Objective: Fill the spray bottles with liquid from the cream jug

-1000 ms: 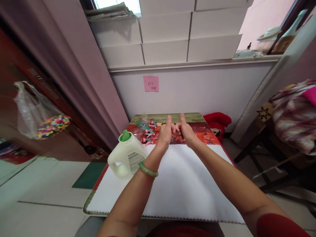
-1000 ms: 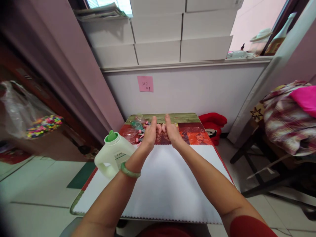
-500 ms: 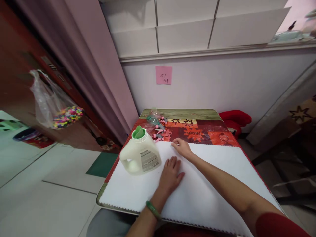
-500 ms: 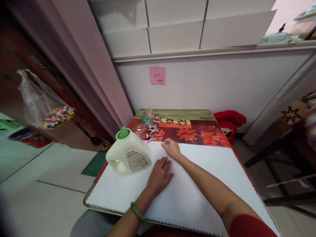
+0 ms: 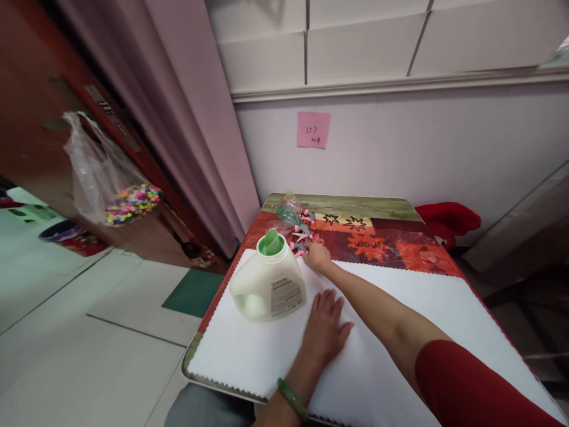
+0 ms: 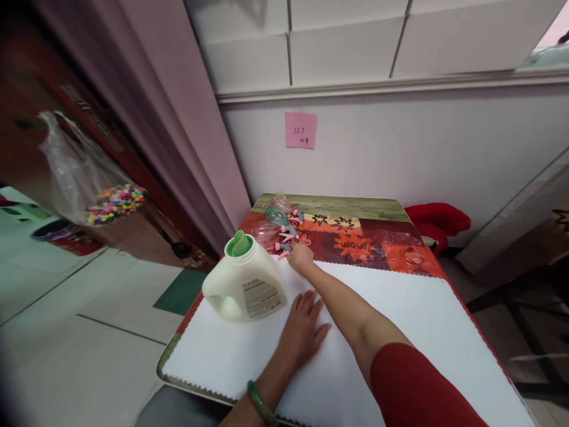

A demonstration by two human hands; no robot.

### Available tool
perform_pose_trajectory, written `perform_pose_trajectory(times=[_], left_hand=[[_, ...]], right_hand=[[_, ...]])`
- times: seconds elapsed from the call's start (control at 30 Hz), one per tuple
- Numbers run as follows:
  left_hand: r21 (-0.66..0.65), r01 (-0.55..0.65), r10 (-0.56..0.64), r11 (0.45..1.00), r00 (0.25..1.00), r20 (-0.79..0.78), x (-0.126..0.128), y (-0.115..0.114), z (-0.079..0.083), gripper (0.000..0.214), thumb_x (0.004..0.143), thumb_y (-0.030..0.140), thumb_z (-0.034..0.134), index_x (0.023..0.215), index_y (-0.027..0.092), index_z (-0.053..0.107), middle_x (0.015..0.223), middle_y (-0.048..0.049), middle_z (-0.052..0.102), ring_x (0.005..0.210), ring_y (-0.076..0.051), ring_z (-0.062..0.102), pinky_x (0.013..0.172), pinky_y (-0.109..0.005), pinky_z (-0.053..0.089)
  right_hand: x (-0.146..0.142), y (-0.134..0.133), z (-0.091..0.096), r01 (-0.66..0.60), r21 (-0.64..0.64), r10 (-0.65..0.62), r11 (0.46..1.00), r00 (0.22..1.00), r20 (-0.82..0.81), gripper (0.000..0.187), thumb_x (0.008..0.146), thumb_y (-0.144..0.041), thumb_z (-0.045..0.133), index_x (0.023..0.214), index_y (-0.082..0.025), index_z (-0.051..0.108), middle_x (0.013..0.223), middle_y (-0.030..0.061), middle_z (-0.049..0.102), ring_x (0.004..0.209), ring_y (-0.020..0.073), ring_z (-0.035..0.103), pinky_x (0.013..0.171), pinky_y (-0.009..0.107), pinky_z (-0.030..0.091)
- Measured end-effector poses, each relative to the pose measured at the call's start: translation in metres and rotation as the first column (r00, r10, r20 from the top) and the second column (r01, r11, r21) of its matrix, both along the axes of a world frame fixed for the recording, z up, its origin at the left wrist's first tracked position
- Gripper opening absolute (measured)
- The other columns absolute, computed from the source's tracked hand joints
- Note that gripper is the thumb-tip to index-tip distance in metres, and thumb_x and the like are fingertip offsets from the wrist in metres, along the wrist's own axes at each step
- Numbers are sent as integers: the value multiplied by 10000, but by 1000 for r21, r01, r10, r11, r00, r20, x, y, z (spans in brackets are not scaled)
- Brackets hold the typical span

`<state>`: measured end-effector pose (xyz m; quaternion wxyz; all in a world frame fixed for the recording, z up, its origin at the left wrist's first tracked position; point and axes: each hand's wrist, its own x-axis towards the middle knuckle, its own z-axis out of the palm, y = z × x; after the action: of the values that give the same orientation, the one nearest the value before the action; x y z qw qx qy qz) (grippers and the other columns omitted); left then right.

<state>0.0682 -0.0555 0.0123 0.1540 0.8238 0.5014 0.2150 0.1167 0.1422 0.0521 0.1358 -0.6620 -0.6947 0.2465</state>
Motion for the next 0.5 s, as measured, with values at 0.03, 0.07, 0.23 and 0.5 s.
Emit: perform_pose_trajectory(times=[0.03,0.07,0.23,0.5], left_hand=[[0,1,-1,1000,1000,6,0,0,0,594,896,395,647,1436,176,533,1563,-185,471,1469,-376,405,1214,-625,300],[-1,3,-3,1000,1000,8,-1,0,1,588,899,394,644,1433,172,537,1563,-185,472,1467,-373,409,1218,-616,297],[-11,1,-1,1000,1000,-13,-1,-1,4,571,917,378,623,1433,148,540,1561,-195,473,1477,-358,400,1230,-587,290],[23,-11,12,1000,999,-34,1,-3,5,549,910,355,621,1420,166,544,1546,-181,495,1473,-348,408,1223,-594,298]], right_hand=[[0,0,0,-13,0,13,1000,1000,-1,259,875,-339,694,1091,-213,762,1066,149,738,1047,310,712,881,376,518],[2,0,1,-26,0,26,1000,1000,-5,225,884,-340,692,1049,-208,769,1028,138,743,1031,301,714,879,365,522],[22,-1,9,-87,14,87,996,995,-56,261,976,-375,629,1139,-185,702,1166,89,700,1040,238,684,910,394,564],[44,-19,13,-87,74,94,993,992,-87,244,956,-395,639,1056,-198,740,1023,59,753,975,209,699,864,313,533]])
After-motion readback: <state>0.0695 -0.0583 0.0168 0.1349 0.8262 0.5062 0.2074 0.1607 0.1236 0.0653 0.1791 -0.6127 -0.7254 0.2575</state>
